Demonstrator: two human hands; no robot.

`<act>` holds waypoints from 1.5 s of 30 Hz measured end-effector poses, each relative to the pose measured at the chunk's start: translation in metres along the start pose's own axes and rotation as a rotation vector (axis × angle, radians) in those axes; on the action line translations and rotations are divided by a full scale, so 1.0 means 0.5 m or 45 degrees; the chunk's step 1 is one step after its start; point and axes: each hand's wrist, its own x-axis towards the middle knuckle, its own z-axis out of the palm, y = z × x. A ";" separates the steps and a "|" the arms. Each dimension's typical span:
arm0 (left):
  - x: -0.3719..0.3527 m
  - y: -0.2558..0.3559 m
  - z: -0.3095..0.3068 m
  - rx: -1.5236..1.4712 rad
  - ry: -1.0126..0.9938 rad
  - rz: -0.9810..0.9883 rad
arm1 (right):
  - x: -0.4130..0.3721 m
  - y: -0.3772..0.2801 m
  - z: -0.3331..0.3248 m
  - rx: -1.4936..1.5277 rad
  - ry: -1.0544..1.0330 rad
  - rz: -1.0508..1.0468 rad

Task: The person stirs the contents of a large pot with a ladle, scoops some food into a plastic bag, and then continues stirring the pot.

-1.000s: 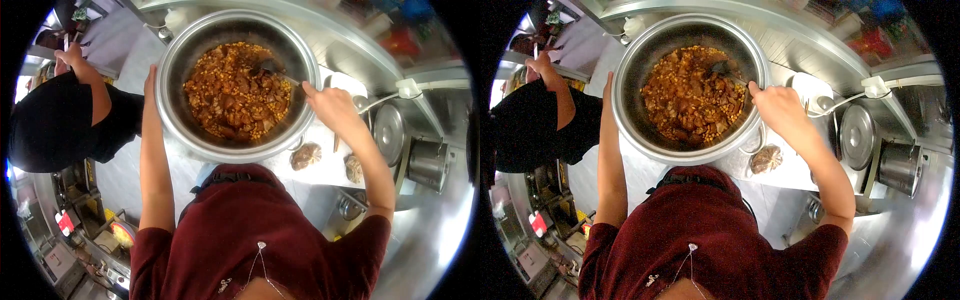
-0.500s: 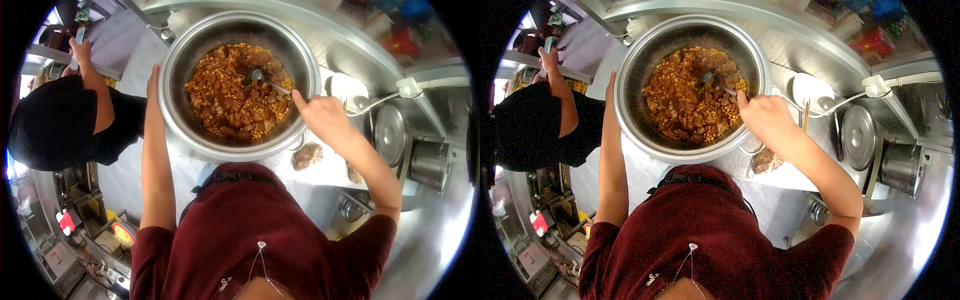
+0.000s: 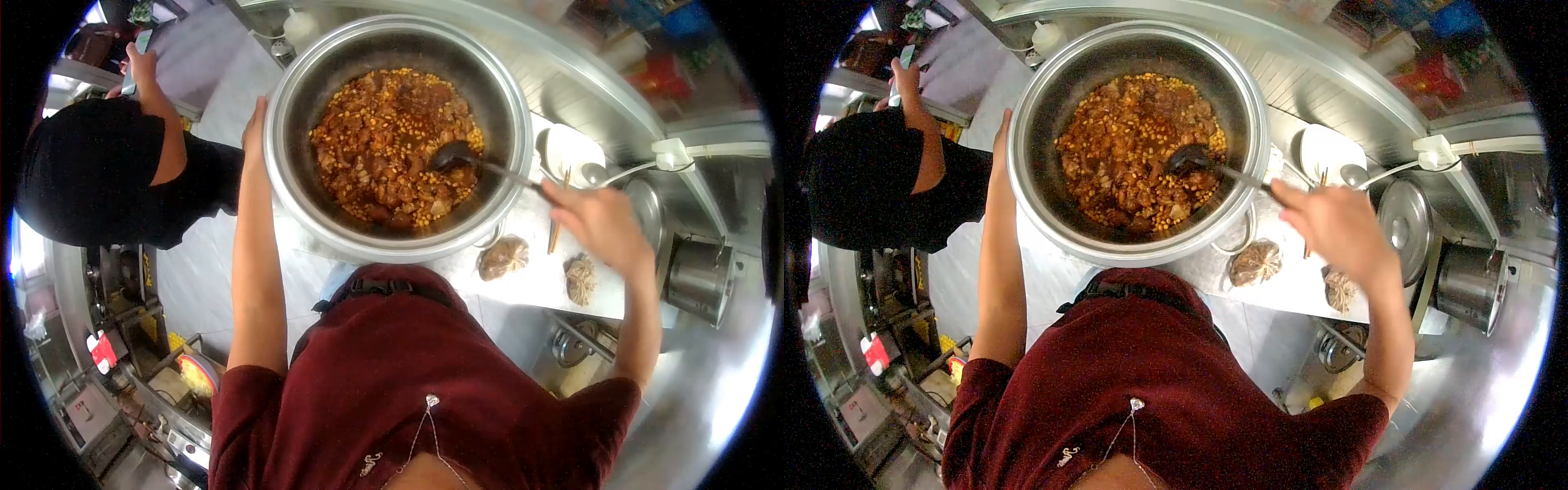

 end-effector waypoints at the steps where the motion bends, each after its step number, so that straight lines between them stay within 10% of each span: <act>1: 0.000 0.002 -0.002 0.019 0.004 0.008 | 0.019 0.017 -0.009 0.177 -0.017 0.052; 19: -0.014 0.016 -0.001 0.133 -0.024 0.066 | 0.170 0.052 -0.050 0.935 -0.700 0.253; 23: -0.022 0.012 -0.001 0.114 -0.020 0.055 | 0.090 0.050 -0.098 0.832 -0.631 0.305; 26: -0.023 0.013 -0.001 0.098 -0.018 0.045 | 0.027 0.068 -0.060 0.537 -0.225 -0.236; 43: -0.034 0.023 0.009 0.026 -0.058 -0.004 | 0.044 -0.139 0.051 -0.740 0.061 -0.239; 45: -0.036 0.024 0.010 0.023 -0.064 -0.008 | 0.057 -0.089 0.009 -0.284 -0.008 -0.113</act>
